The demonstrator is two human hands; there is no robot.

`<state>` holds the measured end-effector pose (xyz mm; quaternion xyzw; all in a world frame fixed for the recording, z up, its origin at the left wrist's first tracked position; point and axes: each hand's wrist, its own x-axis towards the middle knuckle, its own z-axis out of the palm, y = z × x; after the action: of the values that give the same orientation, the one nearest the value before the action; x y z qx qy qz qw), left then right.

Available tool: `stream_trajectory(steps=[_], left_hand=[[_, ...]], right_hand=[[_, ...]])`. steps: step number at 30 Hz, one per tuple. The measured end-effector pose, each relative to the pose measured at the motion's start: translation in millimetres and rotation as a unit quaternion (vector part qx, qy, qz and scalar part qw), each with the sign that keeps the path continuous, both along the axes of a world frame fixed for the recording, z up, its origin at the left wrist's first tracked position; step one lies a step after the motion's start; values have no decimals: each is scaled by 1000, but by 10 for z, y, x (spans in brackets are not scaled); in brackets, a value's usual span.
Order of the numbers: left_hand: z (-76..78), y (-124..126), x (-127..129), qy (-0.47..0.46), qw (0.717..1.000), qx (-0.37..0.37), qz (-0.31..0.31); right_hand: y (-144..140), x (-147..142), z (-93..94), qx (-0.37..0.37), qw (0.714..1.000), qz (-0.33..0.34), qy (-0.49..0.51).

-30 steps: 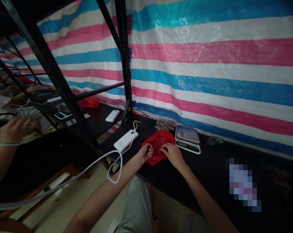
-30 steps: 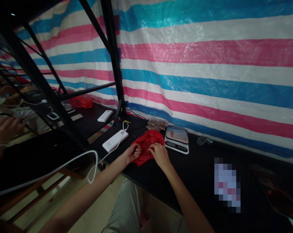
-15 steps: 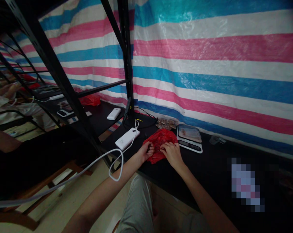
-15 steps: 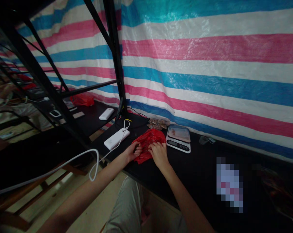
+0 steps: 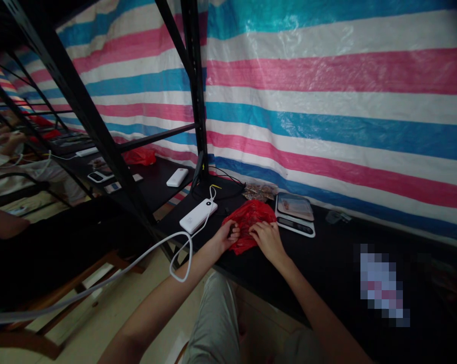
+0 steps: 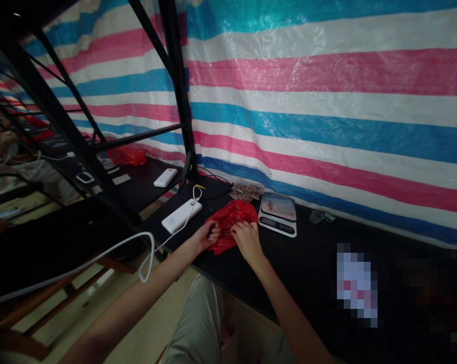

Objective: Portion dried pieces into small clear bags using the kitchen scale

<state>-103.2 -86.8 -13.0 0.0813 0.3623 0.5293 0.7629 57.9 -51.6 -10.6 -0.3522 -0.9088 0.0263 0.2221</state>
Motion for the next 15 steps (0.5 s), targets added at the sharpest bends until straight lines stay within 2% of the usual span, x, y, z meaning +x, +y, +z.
stream_trajectory(steps=[5,9,12,15], left_hand=[[10,-14,-8,1,1000,7,-15],[34,-28,-26,-1,999,19,-45],[66,-9,-25,-4,997,31,-77],[106,32,19,-4,994,41,-102]], right_hand=[[57,19,-47,-34,998,-20,54],[160,22,-44,-108,981,-26,157],[171,-10,72,-143,956,-1,256],[100,-67,261,-139,953,46,263]])
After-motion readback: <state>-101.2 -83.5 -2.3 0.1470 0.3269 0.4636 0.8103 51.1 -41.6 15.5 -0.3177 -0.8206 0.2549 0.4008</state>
